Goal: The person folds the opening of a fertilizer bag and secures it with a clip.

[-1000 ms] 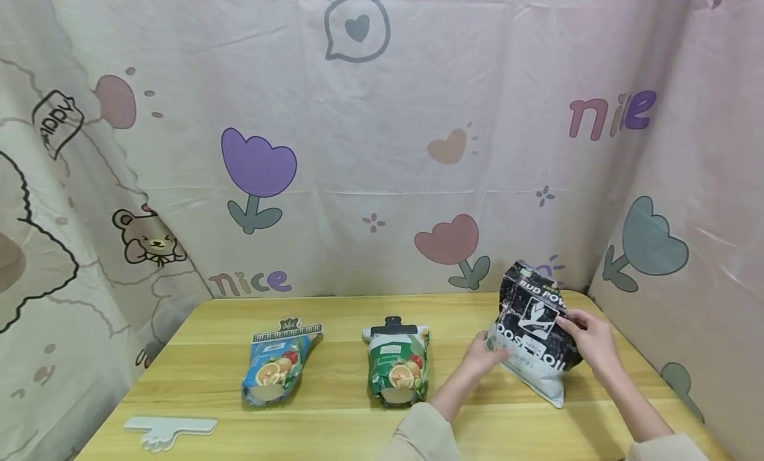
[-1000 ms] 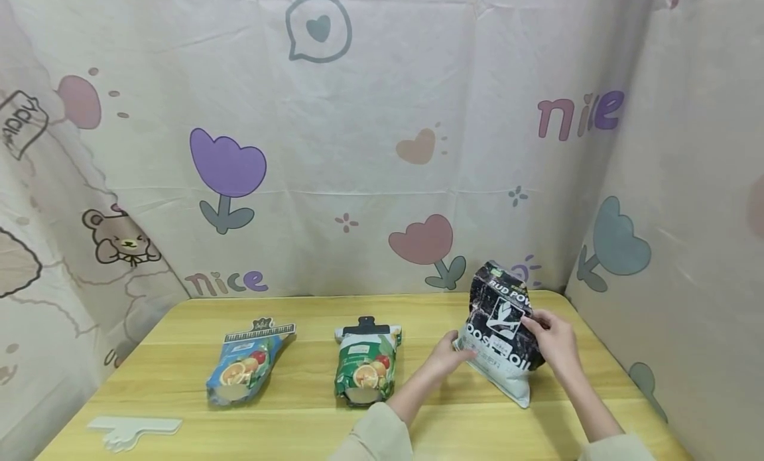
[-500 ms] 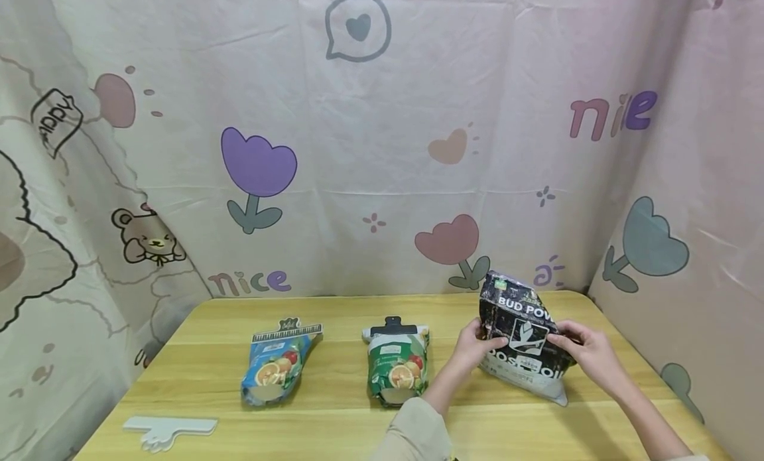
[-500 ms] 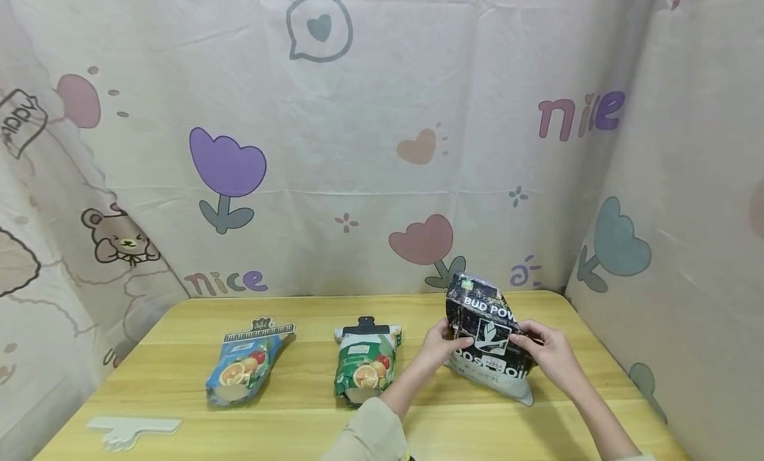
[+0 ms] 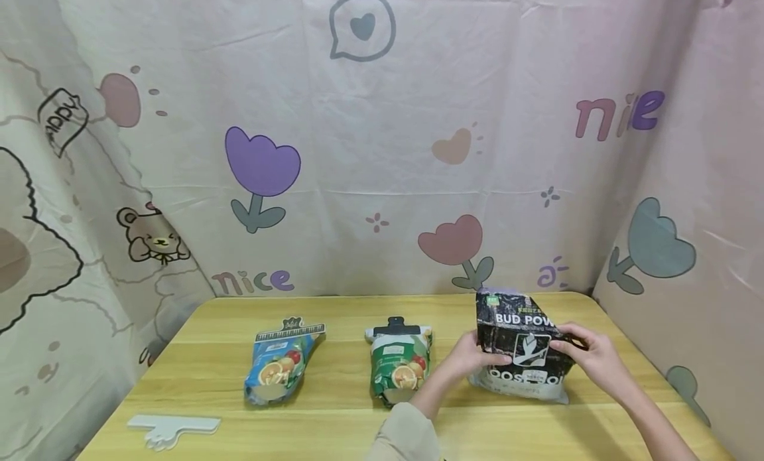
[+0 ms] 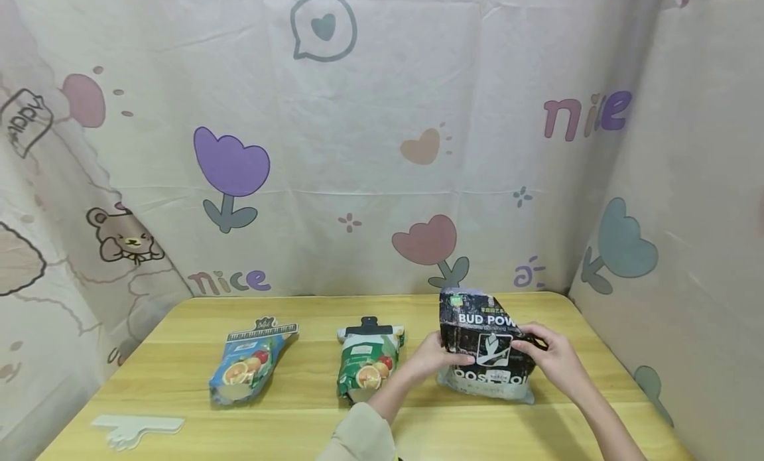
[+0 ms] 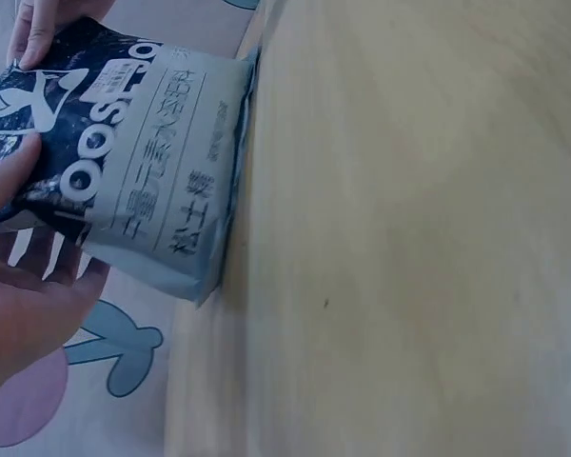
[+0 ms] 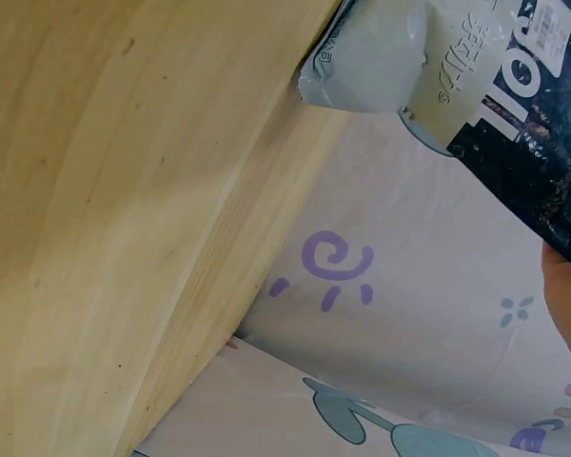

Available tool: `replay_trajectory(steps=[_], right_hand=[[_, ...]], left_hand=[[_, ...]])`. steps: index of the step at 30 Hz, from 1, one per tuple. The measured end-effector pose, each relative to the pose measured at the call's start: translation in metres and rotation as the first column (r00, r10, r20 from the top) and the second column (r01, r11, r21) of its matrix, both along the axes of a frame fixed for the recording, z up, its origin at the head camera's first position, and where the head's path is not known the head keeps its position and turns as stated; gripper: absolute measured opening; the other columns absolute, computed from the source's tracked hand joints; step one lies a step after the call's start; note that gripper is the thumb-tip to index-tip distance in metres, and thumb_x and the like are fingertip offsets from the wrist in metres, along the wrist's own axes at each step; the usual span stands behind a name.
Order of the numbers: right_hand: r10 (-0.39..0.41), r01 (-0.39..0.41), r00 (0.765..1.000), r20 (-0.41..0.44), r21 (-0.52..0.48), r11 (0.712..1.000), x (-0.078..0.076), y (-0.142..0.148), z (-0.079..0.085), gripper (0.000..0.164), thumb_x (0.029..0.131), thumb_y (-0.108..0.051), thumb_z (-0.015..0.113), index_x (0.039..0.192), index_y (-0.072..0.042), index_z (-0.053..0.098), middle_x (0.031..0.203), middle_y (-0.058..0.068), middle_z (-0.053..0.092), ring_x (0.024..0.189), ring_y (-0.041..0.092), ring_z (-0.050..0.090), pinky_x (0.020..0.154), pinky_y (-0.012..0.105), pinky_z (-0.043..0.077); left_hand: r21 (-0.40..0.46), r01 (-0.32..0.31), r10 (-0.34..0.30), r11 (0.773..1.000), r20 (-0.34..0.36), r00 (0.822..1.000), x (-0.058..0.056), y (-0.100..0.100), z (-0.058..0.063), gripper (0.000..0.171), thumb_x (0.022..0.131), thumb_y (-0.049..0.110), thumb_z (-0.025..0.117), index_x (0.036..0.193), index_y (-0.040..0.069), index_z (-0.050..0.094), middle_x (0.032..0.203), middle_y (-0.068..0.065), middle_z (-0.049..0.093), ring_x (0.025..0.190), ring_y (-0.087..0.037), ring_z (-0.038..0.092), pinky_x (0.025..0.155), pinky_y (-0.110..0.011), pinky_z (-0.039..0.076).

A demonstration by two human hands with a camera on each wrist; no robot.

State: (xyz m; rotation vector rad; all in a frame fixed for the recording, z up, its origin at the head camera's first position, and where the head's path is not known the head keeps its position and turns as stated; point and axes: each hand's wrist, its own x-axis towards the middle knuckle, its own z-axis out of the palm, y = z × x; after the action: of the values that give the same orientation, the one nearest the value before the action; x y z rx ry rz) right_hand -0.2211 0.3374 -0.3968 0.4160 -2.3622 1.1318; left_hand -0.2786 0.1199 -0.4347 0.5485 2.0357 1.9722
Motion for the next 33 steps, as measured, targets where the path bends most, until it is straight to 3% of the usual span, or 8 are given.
replay_trajectory(steps=[5, 9, 15, 21, 25, 29, 33], right_hand=[[0.026, -0.025, 0.999, -0.046, 0.019, 1.000, -0.002, 0.002, 0.001, 0.017, 0.078, 0.005, 0.068, 0.095, 0.002, 0.066, 0.093, -0.013, 0.062, 0.087, -0.007, 0.053, 0.070, 0.008, 0.044], [0.034, -0.032, 0.996, -0.078, 0.032, 0.999, -0.005, 0.003, 0.002, 0.017, 0.077, 0.007, 0.068, 0.093, 0.001, 0.067, 0.094, -0.011, 0.063, 0.089, -0.008, 0.052, 0.072, 0.007, 0.042], [0.018, -0.012, 0.994, -0.111, 0.047, 0.999, -0.014, 0.003, 0.005, 0.015, 0.075, 0.009, 0.069, 0.088, 0.001, 0.066, 0.087, -0.012, 0.063, 0.083, -0.008, 0.052, 0.070, 0.005, 0.041], [-0.029, 0.031, 0.993, -0.118, 0.017, 0.999, -0.026, 0.004, 0.005, 0.012, 0.075, 0.008, 0.069, 0.085, 0.003, 0.064, 0.081, -0.016, 0.062, 0.074, -0.007, 0.052, 0.061, 0.007, 0.042], [-0.039, 0.036, 0.995, -0.094, -0.029, 0.999, -0.029, 0.007, 0.001, 0.011, 0.076, 0.009, 0.068, 0.086, 0.006, 0.064, 0.080, -0.015, 0.061, 0.070, -0.004, 0.051, 0.057, 0.010, 0.042], [-0.033, 0.031, 0.992, -0.123, -0.015, 0.999, -0.029, 0.010, -0.002, 0.017, 0.075, 0.009, 0.069, 0.091, 0.006, 0.064, 0.091, -0.014, 0.061, 0.083, -0.008, 0.050, 0.070, 0.008, 0.041], [0.014, -0.004, 0.975, -0.220, 0.046, 0.999, -0.028, 0.012, 0.000, 0.042, 0.071, 0.013, 0.070, 0.111, 0.007, 0.059, 0.120, -0.002, 0.052, 0.111, -0.007, 0.039, 0.089, 0.005, 0.030]], left_hand=[[-0.082, 0.048, -0.055, 0.995, -0.077, 0.996, 0.004, -0.003, 0.006, 0.033, 0.072, 0.004, 0.076, 0.103, 0.005, 0.064, 0.089, 0.003, 0.066, 0.082, -0.008, 0.060, 0.081, -0.024, 0.046], [-0.153, 0.013, -0.035, 0.988, -0.144, 0.989, 0.006, -0.001, 0.006, 0.037, 0.071, 0.006, 0.078, 0.104, 0.007, 0.063, 0.091, 0.003, 0.065, 0.083, -0.007, 0.059, 0.083, -0.024, 0.046], [-0.181, -0.123, 0.087, 0.976, -0.195, 0.977, 0.010, 0.005, 0.003, 0.032, 0.068, 0.010, 0.080, 0.096, 0.005, 0.064, 0.086, 0.001, 0.065, 0.080, -0.009, 0.059, 0.078, -0.024, 0.048], [-0.148, -0.267, 0.221, 0.952, -0.269, 0.937, 0.014, 0.019, 0.000, 0.031, 0.067, 0.011, 0.081, 0.092, 0.002, 0.065, 0.087, -0.002, 0.066, 0.081, -0.009, 0.060, 0.075, -0.022, 0.048], [-0.143, -0.326, 0.280, 0.934, -0.271, 0.921, 0.014, 0.028, -0.001, 0.032, 0.067, 0.011, 0.082, 0.094, 0.004, 0.066, 0.089, -0.002, 0.067, 0.085, -0.010, 0.060, 0.076, -0.023, 0.048], [-0.173, -0.336, 0.286, 0.926, -0.260, 0.922, 0.014, 0.032, 0.000, 0.032, 0.067, 0.012, 0.082, 0.094, 0.005, 0.067, 0.090, -0.002, 0.067, 0.087, -0.011, 0.060, 0.076, -0.024, 0.048], [-0.190, -0.312, 0.256, 0.931, -0.271, 0.928, 0.014, 0.031, 0.001, 0.034, 0.067, 0.013, 0.082, 0.096, 0.005, 0.067, 0.092, -0.003, 0.067, 0.088, -0.012, 0.060, 0.078, -0.024, 0.048]])
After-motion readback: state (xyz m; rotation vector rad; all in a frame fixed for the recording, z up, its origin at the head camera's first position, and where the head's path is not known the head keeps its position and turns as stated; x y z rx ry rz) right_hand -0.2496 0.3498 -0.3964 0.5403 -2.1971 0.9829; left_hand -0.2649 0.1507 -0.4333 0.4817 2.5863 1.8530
